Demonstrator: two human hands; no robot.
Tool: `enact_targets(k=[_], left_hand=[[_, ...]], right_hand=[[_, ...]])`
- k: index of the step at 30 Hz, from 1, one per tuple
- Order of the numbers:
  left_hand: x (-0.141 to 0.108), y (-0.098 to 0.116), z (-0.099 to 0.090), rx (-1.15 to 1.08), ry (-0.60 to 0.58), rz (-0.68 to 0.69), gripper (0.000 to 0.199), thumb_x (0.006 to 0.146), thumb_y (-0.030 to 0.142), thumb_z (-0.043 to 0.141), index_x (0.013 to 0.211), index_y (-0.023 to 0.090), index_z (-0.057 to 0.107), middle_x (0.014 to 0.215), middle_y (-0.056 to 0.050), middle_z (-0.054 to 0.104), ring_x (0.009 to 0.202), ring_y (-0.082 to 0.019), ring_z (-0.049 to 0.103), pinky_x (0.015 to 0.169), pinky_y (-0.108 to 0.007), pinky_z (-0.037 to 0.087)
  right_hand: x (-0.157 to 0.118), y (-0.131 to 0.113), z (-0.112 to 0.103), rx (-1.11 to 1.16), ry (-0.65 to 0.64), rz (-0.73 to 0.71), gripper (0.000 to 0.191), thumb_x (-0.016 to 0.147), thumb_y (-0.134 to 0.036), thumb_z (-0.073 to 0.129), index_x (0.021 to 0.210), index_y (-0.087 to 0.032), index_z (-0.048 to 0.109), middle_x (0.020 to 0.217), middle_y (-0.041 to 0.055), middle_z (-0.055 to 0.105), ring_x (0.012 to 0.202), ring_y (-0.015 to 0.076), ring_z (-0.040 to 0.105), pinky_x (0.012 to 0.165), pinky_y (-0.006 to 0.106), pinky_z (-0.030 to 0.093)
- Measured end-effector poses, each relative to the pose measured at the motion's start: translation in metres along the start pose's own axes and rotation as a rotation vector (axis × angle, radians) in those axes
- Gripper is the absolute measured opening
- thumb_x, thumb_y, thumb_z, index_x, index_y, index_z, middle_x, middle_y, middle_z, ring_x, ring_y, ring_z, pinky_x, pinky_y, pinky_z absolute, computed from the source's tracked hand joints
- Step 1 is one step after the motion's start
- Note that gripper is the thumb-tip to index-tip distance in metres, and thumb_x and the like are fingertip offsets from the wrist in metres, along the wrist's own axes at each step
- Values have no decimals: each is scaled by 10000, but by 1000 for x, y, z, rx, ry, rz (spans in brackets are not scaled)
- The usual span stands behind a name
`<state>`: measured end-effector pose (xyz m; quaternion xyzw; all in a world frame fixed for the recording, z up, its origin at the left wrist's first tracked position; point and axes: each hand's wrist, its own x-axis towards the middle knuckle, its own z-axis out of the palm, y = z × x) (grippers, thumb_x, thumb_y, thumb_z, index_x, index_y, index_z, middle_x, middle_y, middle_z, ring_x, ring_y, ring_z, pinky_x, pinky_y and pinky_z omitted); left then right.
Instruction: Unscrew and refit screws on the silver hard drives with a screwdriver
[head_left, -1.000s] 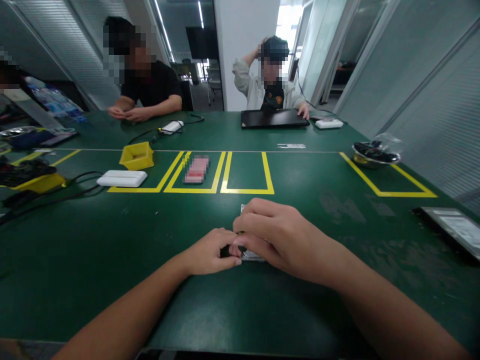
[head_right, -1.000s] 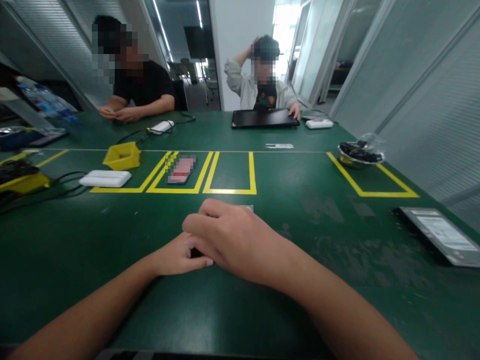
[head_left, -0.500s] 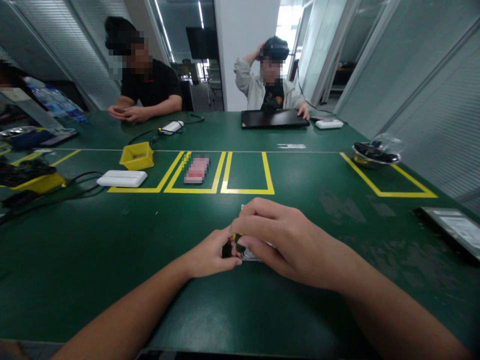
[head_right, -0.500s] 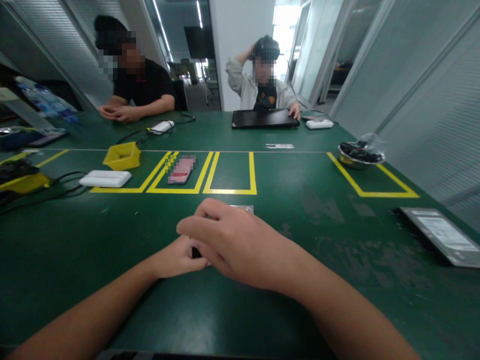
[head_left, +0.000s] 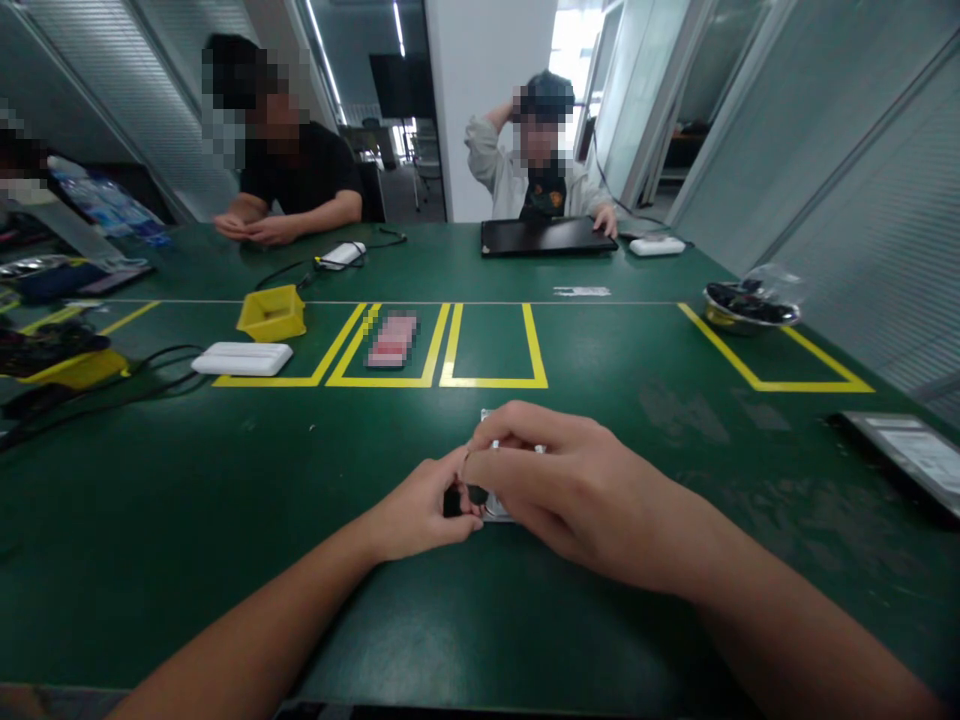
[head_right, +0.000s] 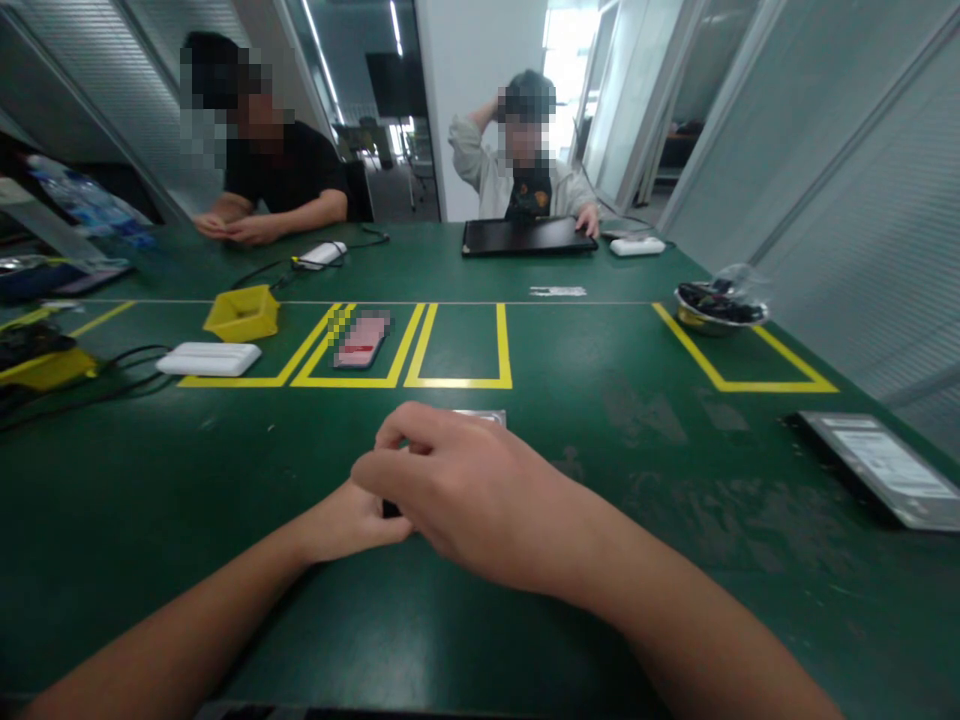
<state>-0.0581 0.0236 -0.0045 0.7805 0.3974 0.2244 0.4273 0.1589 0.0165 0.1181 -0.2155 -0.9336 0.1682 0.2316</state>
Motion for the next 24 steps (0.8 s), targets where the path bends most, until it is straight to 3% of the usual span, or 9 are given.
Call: enact_targets(k=[4,9,12,16,19,24], left_hand=[[0,-1,-1,42,-1,-17,301,777,220,646,1064,167,571,856,-24,680,849,-211,659,742,-321,529],[1,-1,-1,-8,-4,10,447,786,244,659,1208,170,529,849,-20,684,876,-215,664,803,-342,531],[1,-3,0,-32,-12,15,479,774,213,652,1229,169,509,847,-15,687,818,-192,664,766,-320,535],[1,-5,0,9,-25,-17,266,769,203,635,1023,167,568,852,-26,687,792,-188,656,706,-297,527],[2,-3,-1,19,-19,-21,237,767,217,644,986,166,568,838,-23,684,777,-186,650,702,-301,527],[3,-3,-1,-31,-14,7,329,755,188,646,1071,168,554,823,-10,685,756,-170,645,723,-305,534]], right_hand=[[-1,0,2,-43,16,32,181,953,-190,496,928,-148,670,997,76,571,824,143,542,718,273,463],[0,-1,-1,45,14,-10,202,945,-156,461,994,-110,652,1133,109,584,973,166,565,864,301,465],[0,0,-3,69,-11,-32,234,940,-104,433,1032,-110,648,1105,96,608,990,159,564,884,291,455],[0,2,-1,10,-26,40,221,977,-191,450,1041,-145,657,1022,74,598,895,152,553,788,283,460],[0,3,1,-10,-10,57,217,978,-232,470,1041,-148,660,1014,77,588,879,156,549,774,288,462],[0,3,1,49,49,-18,217,962,-148,435,1002,-120,646,1134,110,606,1038,175,555,902,301,453]])
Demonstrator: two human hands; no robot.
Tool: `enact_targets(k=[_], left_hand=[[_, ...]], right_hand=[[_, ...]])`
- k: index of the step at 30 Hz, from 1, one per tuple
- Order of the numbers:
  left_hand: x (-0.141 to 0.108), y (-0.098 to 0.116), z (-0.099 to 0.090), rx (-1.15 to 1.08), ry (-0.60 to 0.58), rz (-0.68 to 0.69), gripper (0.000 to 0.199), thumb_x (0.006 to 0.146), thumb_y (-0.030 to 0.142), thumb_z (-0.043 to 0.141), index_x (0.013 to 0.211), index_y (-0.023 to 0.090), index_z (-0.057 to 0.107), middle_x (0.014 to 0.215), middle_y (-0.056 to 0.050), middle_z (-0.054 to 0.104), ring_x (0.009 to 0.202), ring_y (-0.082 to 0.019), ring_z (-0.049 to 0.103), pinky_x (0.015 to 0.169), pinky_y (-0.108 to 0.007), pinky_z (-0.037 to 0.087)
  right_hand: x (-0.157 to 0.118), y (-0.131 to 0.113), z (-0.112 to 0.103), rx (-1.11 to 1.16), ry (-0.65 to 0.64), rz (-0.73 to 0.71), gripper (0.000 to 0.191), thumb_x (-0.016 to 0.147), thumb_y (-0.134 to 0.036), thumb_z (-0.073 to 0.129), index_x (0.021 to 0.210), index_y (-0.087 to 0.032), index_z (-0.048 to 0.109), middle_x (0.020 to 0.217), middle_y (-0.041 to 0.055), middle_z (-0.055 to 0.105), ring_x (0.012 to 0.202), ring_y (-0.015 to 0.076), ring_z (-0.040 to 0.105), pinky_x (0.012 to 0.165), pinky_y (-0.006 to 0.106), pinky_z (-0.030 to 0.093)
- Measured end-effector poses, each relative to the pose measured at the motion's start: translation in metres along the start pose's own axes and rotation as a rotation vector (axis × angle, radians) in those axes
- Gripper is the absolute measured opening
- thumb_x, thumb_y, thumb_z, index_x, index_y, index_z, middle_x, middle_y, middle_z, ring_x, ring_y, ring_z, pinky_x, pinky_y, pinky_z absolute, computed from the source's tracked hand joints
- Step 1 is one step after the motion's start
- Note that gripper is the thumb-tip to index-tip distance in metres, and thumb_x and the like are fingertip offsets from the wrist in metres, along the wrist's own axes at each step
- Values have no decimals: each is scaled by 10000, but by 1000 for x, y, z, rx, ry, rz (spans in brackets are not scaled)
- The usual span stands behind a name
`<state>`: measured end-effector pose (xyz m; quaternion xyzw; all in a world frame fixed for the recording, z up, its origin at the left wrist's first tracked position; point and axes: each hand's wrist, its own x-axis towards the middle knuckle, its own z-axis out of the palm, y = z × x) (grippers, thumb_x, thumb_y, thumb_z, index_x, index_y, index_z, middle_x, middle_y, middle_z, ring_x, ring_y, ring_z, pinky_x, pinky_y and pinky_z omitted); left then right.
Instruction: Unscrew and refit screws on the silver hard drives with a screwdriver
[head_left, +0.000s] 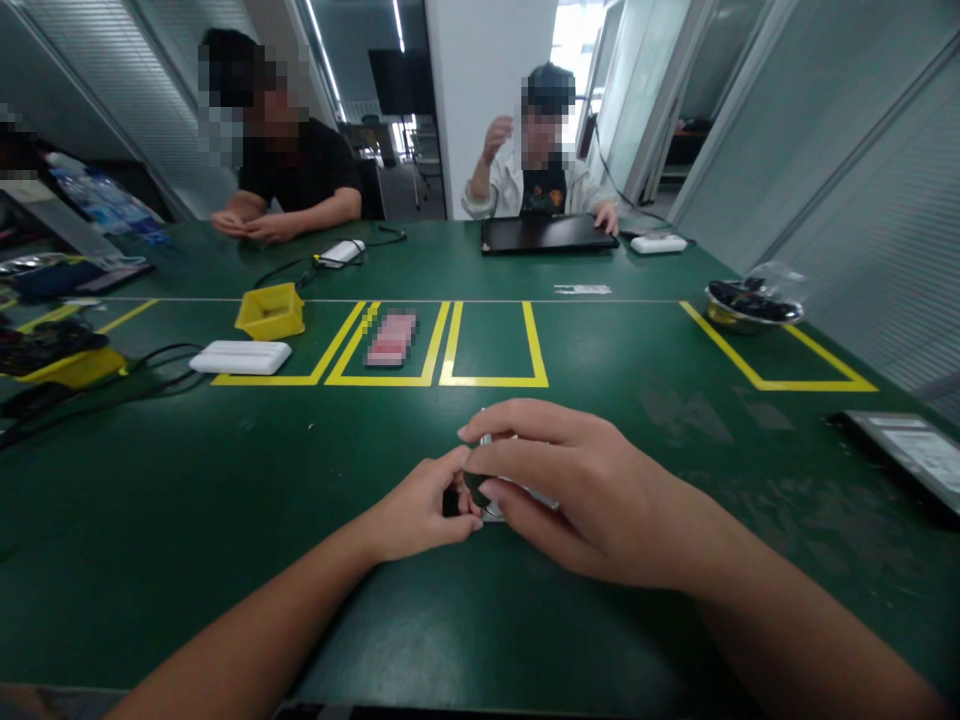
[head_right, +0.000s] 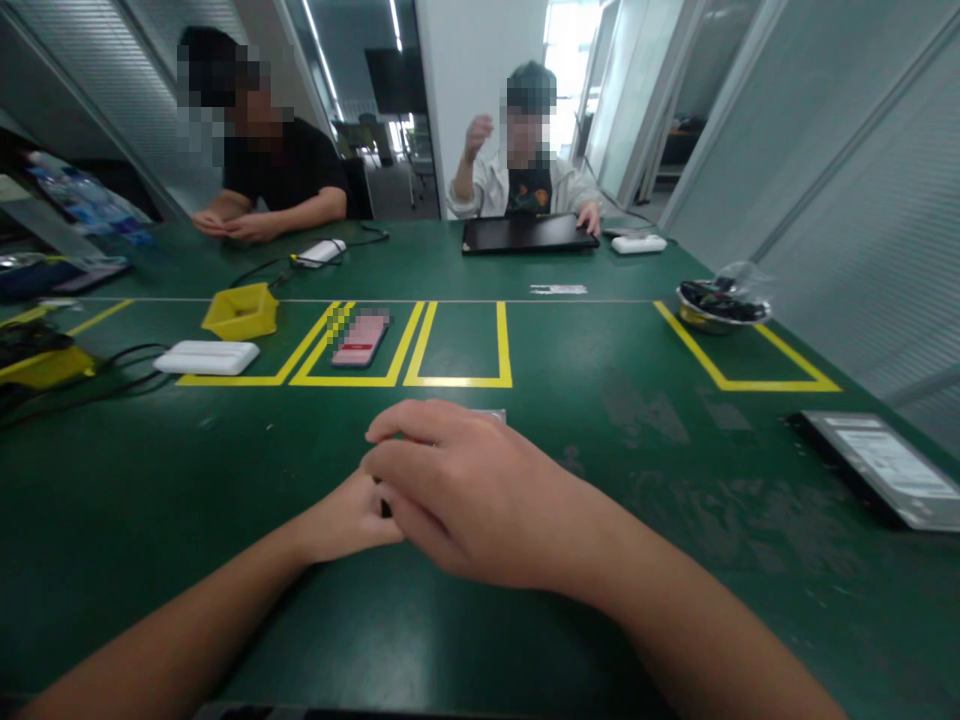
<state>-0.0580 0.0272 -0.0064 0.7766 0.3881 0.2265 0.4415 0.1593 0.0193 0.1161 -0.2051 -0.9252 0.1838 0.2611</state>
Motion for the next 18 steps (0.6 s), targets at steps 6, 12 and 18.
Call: enact_targets(k=[6,12,18], left_hand=[[-1,-3,0,72,-16,-26,245,771,215,641,1001,174,569,843,-14,672,780,-183,637,702,-294,514],[0,3,-2,71,5,-5,356,796,249,636,1132,166,553,842,-6,660,741,-168,623,741,-319,523],[0,-2,1,83,27,24,402,769,227,639,1158,171,554,854,-16,667,765,-186,632,696,-306,525]], right_hand=[[-1,3,1,-11,-18,23,216,981,-204,463,1005,-135,667,985,75,598,882,152,549,789,284,459],[-1,2,1,2,-13,25,220,978,-245,474,985,-134,664,1033,91,592,903,158,555,808,293,473],[0,1,0,47,0,-9,236,950,-111,430,1072,-130,632,1119,106,630,1023,165,570,934,308,460]])
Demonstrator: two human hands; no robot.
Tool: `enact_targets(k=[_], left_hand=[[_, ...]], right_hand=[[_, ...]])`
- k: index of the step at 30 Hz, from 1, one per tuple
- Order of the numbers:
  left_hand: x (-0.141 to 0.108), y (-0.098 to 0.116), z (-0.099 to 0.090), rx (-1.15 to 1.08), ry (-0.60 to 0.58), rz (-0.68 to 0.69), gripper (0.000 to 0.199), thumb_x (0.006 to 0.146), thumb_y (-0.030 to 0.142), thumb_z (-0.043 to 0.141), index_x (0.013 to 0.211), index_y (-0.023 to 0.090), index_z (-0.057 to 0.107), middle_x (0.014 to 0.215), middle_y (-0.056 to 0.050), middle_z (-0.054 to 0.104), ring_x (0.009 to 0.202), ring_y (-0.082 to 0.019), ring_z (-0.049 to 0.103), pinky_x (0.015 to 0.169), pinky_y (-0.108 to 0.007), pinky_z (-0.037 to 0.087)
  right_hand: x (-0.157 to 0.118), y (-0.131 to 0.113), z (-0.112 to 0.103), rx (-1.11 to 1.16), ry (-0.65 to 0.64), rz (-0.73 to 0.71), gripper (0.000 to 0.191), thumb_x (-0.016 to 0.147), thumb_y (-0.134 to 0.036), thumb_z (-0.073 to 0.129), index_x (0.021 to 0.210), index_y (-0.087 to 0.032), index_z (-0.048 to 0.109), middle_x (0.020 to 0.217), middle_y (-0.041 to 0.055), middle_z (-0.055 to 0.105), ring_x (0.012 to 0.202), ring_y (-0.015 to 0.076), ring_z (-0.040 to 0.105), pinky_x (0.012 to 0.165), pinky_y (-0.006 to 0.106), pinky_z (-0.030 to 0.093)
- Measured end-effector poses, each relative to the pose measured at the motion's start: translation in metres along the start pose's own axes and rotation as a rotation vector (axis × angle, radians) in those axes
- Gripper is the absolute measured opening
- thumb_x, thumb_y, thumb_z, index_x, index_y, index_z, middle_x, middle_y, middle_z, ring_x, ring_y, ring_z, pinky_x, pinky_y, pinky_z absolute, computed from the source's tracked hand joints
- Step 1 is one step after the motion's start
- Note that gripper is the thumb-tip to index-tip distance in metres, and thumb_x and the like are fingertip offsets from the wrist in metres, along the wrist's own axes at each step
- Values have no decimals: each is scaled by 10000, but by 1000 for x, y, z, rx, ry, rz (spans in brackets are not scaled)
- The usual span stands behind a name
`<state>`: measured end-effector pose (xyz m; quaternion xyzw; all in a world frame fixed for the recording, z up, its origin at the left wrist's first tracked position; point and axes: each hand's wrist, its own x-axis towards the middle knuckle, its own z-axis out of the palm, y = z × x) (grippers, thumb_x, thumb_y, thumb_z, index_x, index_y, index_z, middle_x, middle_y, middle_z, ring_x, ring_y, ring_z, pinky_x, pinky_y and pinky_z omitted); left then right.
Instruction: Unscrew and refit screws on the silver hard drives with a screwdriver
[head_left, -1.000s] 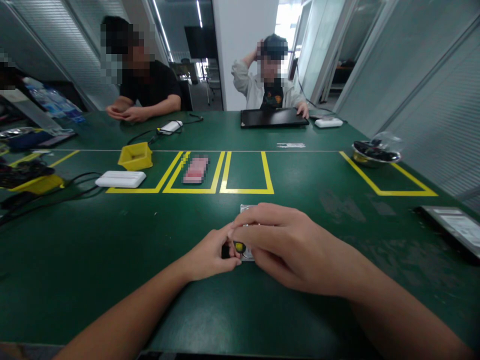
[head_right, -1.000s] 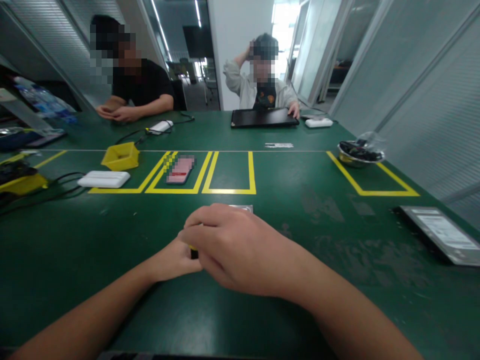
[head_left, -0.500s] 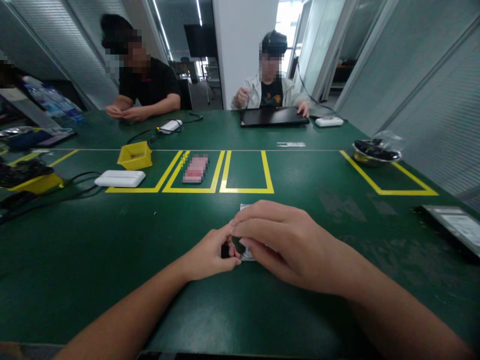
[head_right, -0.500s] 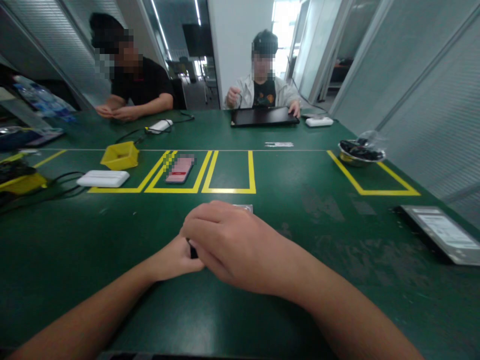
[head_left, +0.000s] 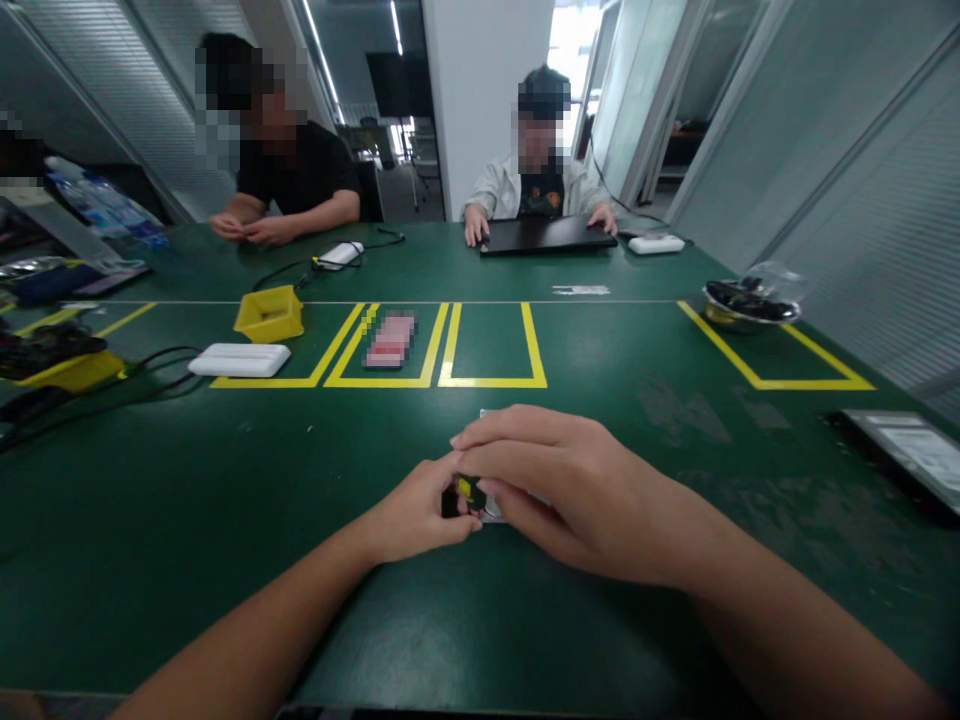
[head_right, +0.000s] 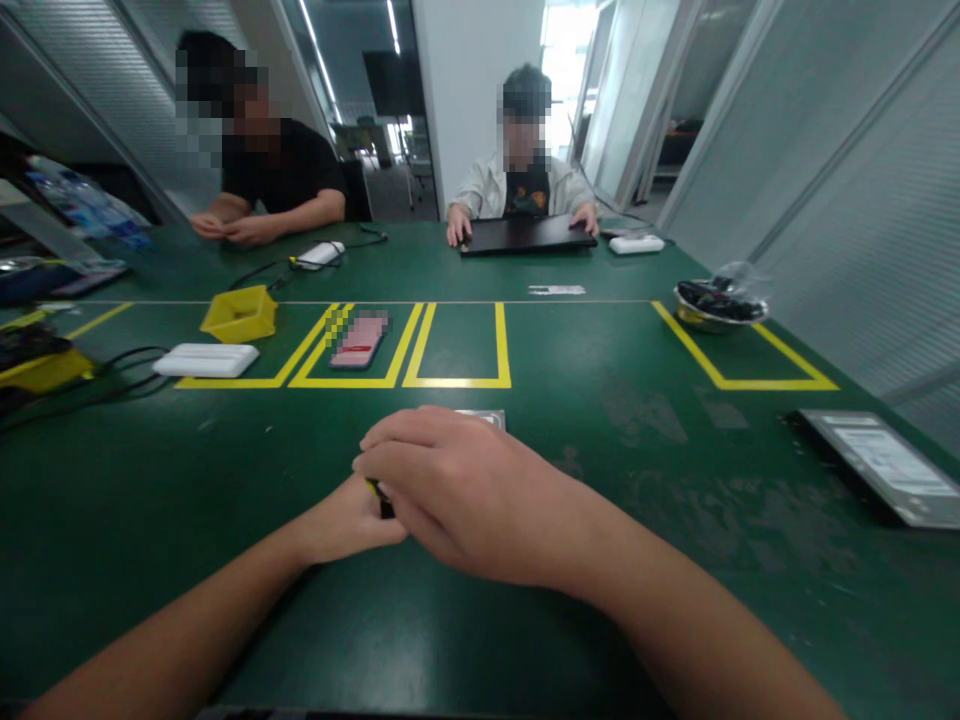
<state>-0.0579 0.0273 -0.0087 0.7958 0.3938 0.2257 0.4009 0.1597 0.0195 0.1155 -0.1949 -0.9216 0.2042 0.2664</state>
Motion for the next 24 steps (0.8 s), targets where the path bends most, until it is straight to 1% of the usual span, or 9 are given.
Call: enact_targets(k=[4,7,11,14,18,21,24], left_hand=[[-1,-2,1,-39,-9,-11,471,759,190,628,1219,184,523,854,-11,677,770,-182,644,711,-303,530],[0,-2,1,-53,-38,-15,432,750,170,634,1172,182,543,867,-21,681,789,-187,649,719,-302,529],[0,2,-1,-45,-27,-20,348,775,215,640,1111,179,553,883,-13,680,788,-180,642,745,-311,528],[1,6,-3,-29,-18,-23,337,786,229,644,1107,182,553,937,-17,677,809,-180,636,776,-324,526],[1,10,-6,-15,-35,-31,319,775,228,649,1080,182,564,919,-14,674,805,-185,632,796,-343,531],[1,10,-6,-28,-20,-16,351,770,217,646,1111,189,565,967,-22,684,881,-206,639,826,-354,533],[1,9,-5,-17,-17,-9,377,772,224,646,1139,193,568,1013,-33,688,926,-220,640,824,-351,536]], right_hand=[[0,2,3,-39,-20,55,220,960,-172,470,1104,-153,635,1007,76,614,914,163,557,823,302,469],[1,2,4,-91,-9,81,208,968,-208,473,1052,-155,656,977,67,586,872,159,535,777,295,456],[1,1,3,-78,-28,77,204,977,-220,467,979,-143,656,1001,72,577,880,155,531,782,289,450],[1,1,2,-65,-35,59,214,987,-259,473,988,-139,649,1009,75,574,886,155,533,789,288,452],[1,2,3,-59,-28,46,228,990,-291,478,992,-144,652,1002,77,582,880,154,536,783,286,457],[2,2,4,-51,-14,38,233,994,-276,458,975,-146,652,991,81,596,876,153,546,787,295,466],[1,2,4,-11,-17,28,219,989,-210,431,1004,-150,641,1008,85,619,915,158,563,827,301,475]])
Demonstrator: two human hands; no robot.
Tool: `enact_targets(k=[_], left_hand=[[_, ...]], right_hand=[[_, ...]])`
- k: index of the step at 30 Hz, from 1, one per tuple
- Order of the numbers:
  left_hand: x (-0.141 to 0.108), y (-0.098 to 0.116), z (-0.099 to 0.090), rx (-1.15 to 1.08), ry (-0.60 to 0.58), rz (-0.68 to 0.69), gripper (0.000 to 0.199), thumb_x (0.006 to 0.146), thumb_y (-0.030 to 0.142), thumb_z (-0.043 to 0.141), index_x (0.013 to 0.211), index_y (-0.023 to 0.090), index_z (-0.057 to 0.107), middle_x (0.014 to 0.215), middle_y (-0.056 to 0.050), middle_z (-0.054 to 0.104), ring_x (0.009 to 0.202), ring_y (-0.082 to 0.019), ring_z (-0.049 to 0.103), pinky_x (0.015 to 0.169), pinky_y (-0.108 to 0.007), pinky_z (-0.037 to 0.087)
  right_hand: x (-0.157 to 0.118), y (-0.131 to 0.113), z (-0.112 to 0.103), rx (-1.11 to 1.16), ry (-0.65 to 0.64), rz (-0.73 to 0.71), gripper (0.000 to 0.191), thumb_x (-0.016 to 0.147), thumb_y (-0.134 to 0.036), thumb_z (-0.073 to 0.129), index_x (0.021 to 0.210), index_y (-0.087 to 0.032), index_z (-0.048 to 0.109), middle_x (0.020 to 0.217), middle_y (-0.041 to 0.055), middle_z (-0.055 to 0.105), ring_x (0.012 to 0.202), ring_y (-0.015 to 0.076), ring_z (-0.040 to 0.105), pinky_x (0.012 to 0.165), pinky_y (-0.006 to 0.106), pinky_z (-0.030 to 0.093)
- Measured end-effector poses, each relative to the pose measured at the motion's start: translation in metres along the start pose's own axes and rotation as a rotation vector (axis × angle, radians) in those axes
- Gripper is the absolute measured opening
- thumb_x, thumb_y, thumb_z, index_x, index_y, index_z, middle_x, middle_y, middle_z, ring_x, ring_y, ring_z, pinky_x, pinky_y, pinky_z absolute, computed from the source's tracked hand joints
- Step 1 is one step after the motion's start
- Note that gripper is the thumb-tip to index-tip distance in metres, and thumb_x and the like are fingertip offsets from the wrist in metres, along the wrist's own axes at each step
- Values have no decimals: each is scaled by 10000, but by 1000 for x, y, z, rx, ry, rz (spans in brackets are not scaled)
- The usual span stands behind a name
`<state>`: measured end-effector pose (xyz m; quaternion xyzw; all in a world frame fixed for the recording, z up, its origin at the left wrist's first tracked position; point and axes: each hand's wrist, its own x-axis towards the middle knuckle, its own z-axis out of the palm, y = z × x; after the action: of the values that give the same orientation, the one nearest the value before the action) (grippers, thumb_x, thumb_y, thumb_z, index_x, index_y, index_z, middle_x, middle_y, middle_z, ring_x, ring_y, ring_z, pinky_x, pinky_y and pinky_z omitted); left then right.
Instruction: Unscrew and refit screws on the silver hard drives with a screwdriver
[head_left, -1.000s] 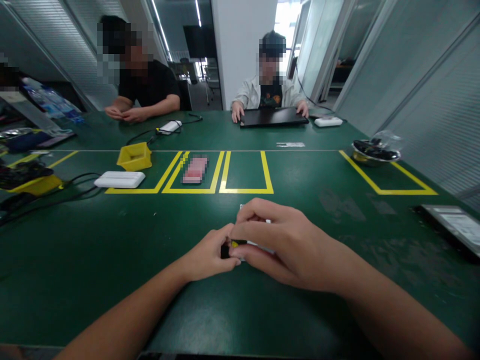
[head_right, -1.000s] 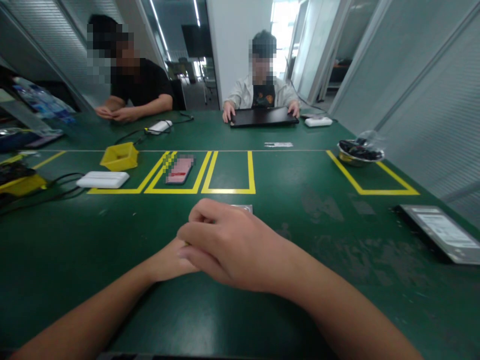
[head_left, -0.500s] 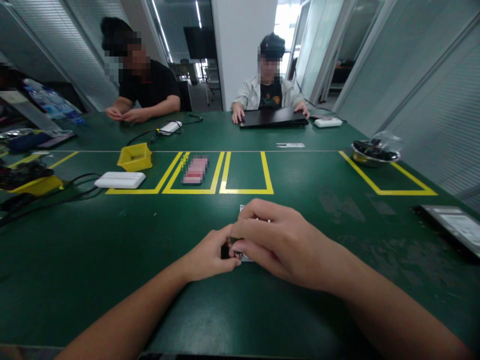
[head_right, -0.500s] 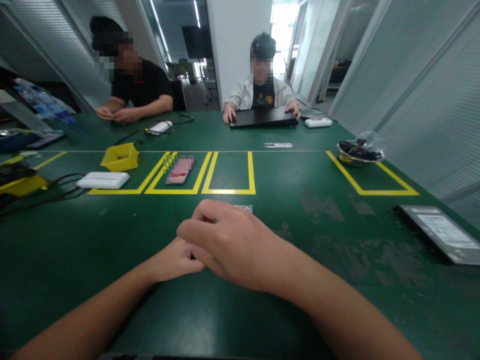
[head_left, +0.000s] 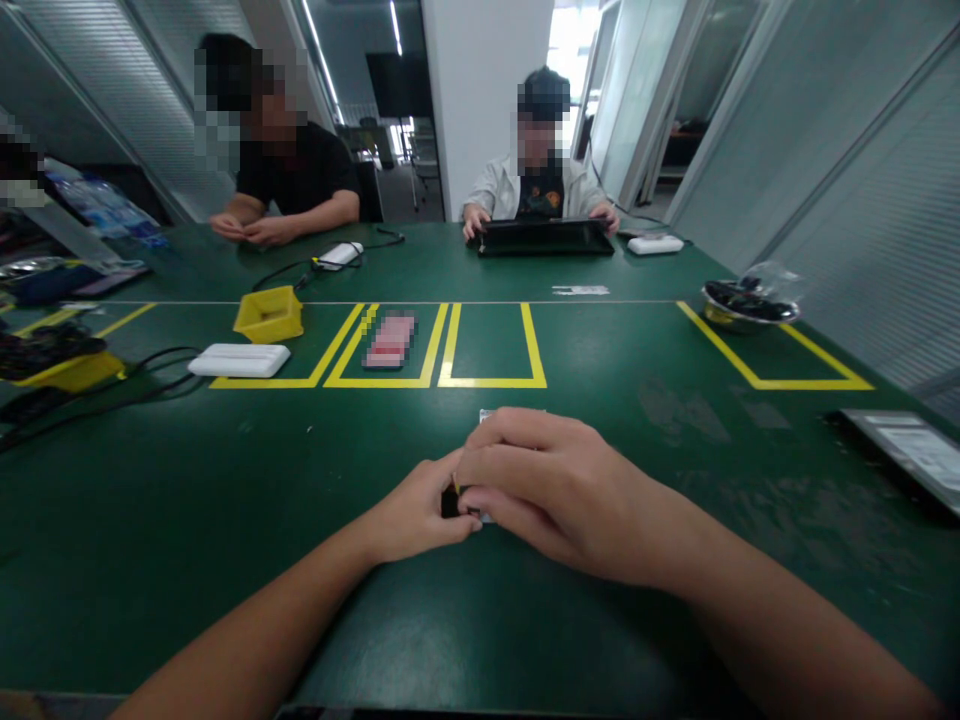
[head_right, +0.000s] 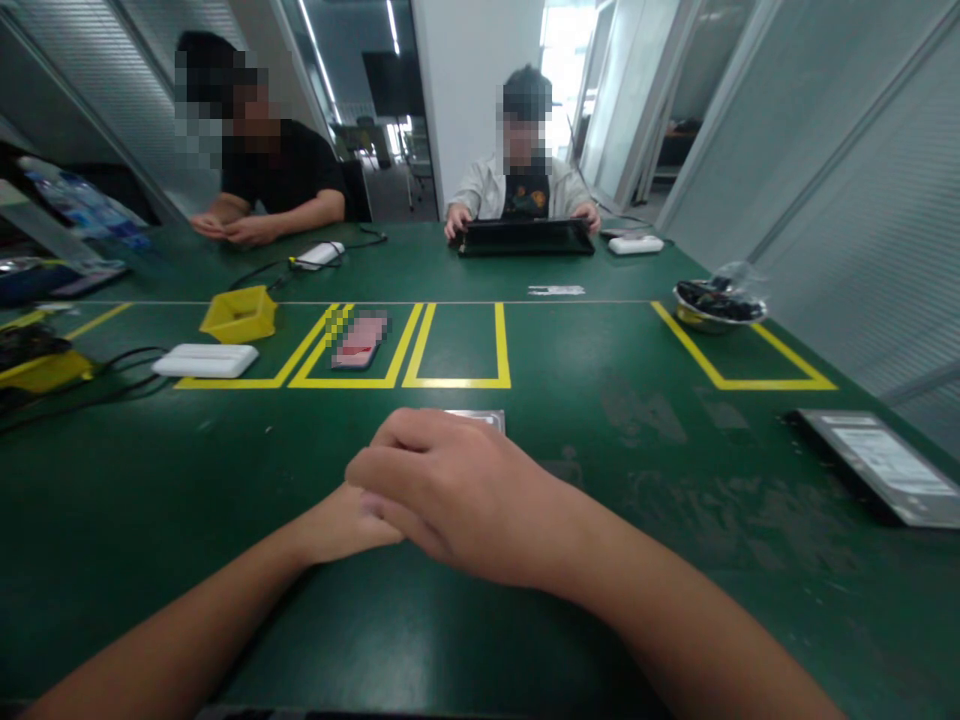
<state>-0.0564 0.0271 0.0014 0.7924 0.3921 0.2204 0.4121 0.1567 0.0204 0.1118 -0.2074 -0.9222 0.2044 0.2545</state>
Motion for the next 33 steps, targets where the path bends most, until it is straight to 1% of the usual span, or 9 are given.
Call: enact_targets(k=[4,8,14,17,21,24,27,31,33], left_hand=[[0,-3,0,55,-17,-37,307,781,271,649,1065,164,598,900,-31,682,847,-217,646,740,-322,541],[1,-1,0,41,-23,-16,289,797,267,640,1066,168,602,866,-23,678,832,-210,648,761,-325,540],[2,2,-1,-28,-6,39,478,793,208,637,1257,207,519,1110,-39,675,982,-223,640,894,-370,518],[1,1,0,-31,3,21,473,793,241,657,1247,196,531,1093,-48,682,1009,-243,635,896,-384,521],[0,1,-1,-47,7,37,501,784,230,661,1263,196,517,1099,-44,682,992,-232,641,878,-366,534],[-1,1,-2,-30,-9,36,503,792,238,648,1274,198,513,1094,-39,682,970,-223,648,859,-355,544],[-1,-1,-2,-7,-21,42,441,821,255,605,1253,193,539,1086,-42,682,951,-219,650,842,-346,549],[-1,-1,-2,0,30,84,443,827,221,603,1266,209,541,1271,-52,620,1161,-243,580,983,-354,493],[-1,0,-2,-5,14,56,491,811,207,631,1290,207,519,1270,-55,622,1179,-249,572,990,-366,488]], right_hand=[[0,0,0,38,1,-35,284,938,-102,430,1158,-130,607,1099,103,646,1021,175,573,919,321,469],[-1,1,1,49,5,-41,270,926,-89,443,1114,-104,636,1103,114,643,1038,178,573,932,316,471],[-3,0,1,33,19,19,232,975,-230,488,1067,-120,670,1083,100,572,964,153,559,855,284,481],[-2,0,1,12,22,23,226,979,-235,488,1025,-127,681,1033,88,575,915,150,555,816,282,483],[-1,0,0,14,27,7,226,981,-211,470,992,-131,680,1022,90,596,905,153,561,803,288,487],[0,0,-1,40,19,-26,220,968,-157,462,1023,-125,672,1047,89,620,942,153,569,840,288,482],[0,0,0,60,33,-76,218,942,-109,469,1035,-100,666,1046,91,644,976,158,575,887,295,470],[1,1,2,51,68,-86,218,961,-175,496,1031,-83,680,1027,99,639,958,160,576,883,294,470],[0,1,3,22,75,-54,229,970,-216,503,999,-91,694,1017,101,615,935,159,566,842,285,475]])
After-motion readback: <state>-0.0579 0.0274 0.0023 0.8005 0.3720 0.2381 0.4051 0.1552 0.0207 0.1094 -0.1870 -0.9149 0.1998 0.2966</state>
